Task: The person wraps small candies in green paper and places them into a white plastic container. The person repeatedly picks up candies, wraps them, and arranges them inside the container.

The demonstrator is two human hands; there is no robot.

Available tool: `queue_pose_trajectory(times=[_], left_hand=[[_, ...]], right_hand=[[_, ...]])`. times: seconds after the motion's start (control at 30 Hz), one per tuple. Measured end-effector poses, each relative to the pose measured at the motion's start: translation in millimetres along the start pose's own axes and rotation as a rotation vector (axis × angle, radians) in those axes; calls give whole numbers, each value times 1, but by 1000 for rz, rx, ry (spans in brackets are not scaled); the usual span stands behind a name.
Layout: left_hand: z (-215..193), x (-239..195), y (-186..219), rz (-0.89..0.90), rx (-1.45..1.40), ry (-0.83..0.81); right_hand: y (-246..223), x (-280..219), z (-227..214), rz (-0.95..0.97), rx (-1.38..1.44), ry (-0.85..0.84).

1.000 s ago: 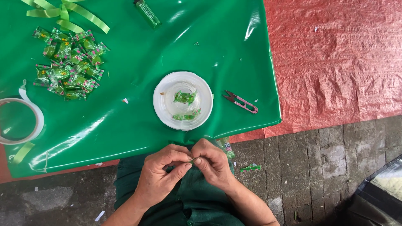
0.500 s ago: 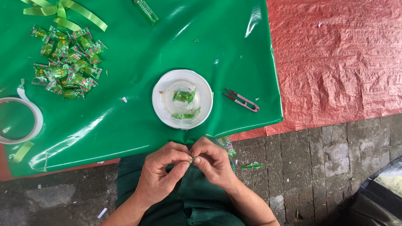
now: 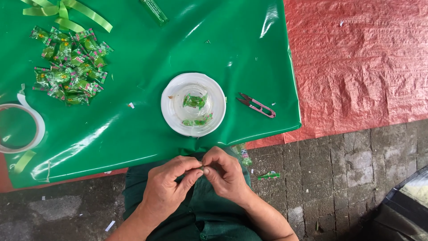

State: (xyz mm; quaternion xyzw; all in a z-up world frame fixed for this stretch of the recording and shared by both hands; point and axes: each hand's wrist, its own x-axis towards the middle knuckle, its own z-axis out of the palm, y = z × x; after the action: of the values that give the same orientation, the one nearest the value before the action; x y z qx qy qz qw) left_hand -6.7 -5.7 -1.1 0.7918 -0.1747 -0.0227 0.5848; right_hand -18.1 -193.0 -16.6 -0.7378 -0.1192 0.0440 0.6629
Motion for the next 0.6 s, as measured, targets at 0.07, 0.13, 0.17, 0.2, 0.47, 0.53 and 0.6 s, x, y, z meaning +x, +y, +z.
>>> queue_pose_trajectory(times=[0.07, 0.13, 0.17, 0.2, 0.47, 0.53, 0.6], left_hand=[[0, 0, 0, 22, 35, -2], [0, 0, 2, 42, 70, -4], [-1, 0, 4, 27, 35, -13], [-1, 1, 6, 13, 0, -25], [-6, -1, 3, 38, 46, 46], [-8, -1, 2, 49, 26, 69], [-12, -3, 1, -37, -50, 16]], right_hand=[[-3, 1, -2, -46, -3, -8], [-7, 1, -4, -92, -5, -18], [-8, 0, -5, -78, -33, -18], [-10, -1, -6, -65, -62, -16], [-15, 8, 6, -85, -86, -57], [-15, 10, 10, -137, -140, -57], [-14, 10, 11, -147, -145, -48]])
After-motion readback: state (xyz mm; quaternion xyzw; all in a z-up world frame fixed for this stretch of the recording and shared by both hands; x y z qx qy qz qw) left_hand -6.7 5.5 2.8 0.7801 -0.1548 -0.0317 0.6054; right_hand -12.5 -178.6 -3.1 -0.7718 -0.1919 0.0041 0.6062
